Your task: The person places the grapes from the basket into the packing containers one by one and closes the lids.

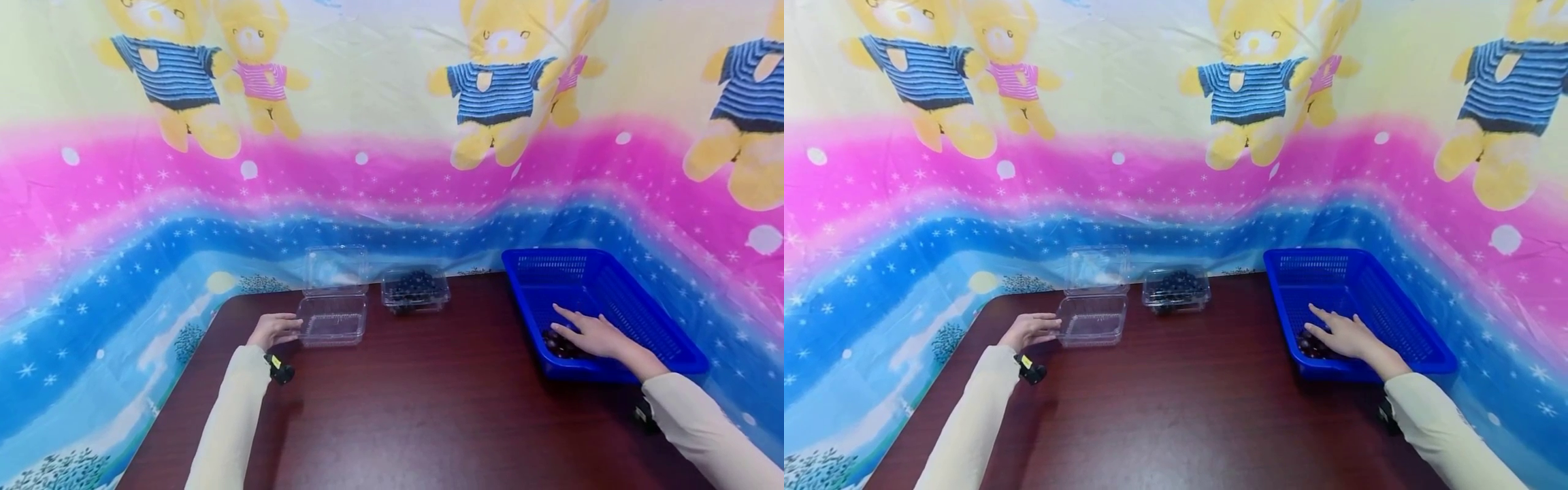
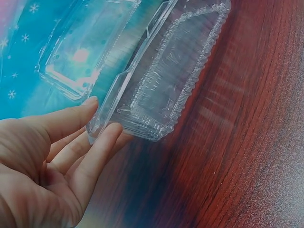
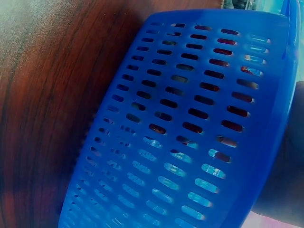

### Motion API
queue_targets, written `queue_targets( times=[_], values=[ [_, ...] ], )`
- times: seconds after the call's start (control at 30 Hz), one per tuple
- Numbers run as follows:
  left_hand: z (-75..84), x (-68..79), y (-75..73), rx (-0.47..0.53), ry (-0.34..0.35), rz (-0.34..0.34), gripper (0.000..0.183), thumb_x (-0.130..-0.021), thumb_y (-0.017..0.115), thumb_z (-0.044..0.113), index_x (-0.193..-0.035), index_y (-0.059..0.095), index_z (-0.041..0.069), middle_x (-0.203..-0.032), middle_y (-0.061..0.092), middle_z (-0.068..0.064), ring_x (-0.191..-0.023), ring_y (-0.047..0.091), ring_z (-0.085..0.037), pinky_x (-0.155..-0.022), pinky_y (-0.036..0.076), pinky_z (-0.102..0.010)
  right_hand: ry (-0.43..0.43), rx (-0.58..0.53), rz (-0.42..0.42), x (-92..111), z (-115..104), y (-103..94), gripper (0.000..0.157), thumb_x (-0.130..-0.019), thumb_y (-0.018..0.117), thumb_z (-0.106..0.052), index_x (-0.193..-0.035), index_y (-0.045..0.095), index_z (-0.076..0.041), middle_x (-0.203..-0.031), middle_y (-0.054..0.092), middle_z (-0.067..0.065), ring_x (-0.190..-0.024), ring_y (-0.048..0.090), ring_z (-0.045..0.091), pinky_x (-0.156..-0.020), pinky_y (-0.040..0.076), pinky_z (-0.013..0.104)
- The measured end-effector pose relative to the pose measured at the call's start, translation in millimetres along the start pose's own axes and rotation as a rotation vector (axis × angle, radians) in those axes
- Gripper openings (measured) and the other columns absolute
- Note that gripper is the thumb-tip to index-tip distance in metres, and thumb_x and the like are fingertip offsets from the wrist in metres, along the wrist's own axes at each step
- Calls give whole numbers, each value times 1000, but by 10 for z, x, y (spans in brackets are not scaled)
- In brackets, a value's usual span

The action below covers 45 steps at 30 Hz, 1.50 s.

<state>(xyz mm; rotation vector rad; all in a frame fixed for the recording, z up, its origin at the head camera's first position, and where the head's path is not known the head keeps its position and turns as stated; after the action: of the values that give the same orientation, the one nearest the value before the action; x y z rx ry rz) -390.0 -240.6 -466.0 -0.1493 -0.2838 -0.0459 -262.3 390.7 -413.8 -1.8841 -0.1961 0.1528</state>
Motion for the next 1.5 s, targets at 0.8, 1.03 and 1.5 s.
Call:
queue_targets(
  times=[0.8,1.03,1.5],
  values=[
    [-12,82,-17,51,84,-83,52,-92,54,1,-137,32,-14,-129,48,-31,-92,67,-23,-85,53,-36,-98,-36,-49,82,-55,-20,51,-98,44,-37,-134,48,-1,-128,51,28,-117,47,47,-90,41,58],
    [3,126,9,43,82,-88,52,-92,53,1,-137,32,-14,-132,45,-32,-107,61,-33,-86,52,-37,-146,-53,-55,111,-37,-32,50,-96,48,-35,-132,49,0,-126,53,26,-116,49,45,-90,42,56],
    [42,215,49,52,122,-98,49,-92,52,0,-135,33,-15,-113,62,-23,-105,61,-33,-86,52,-37,-256,-20,-76,154,52,-48,56,-90,59,-34,-131,49,3,-124,56,21,-110,55,38,-80,50,39]
  ],
)
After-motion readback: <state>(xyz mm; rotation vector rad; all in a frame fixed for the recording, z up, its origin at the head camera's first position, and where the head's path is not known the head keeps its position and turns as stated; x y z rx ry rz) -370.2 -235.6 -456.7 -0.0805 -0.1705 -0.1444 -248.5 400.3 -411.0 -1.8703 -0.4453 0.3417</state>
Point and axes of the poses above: each hand's wrist, its own x-axis away from the middle knuckle, its own y-axis out of the palm, z = x × y, the point moved 4 cm from there along -x, towards the middle knuckle
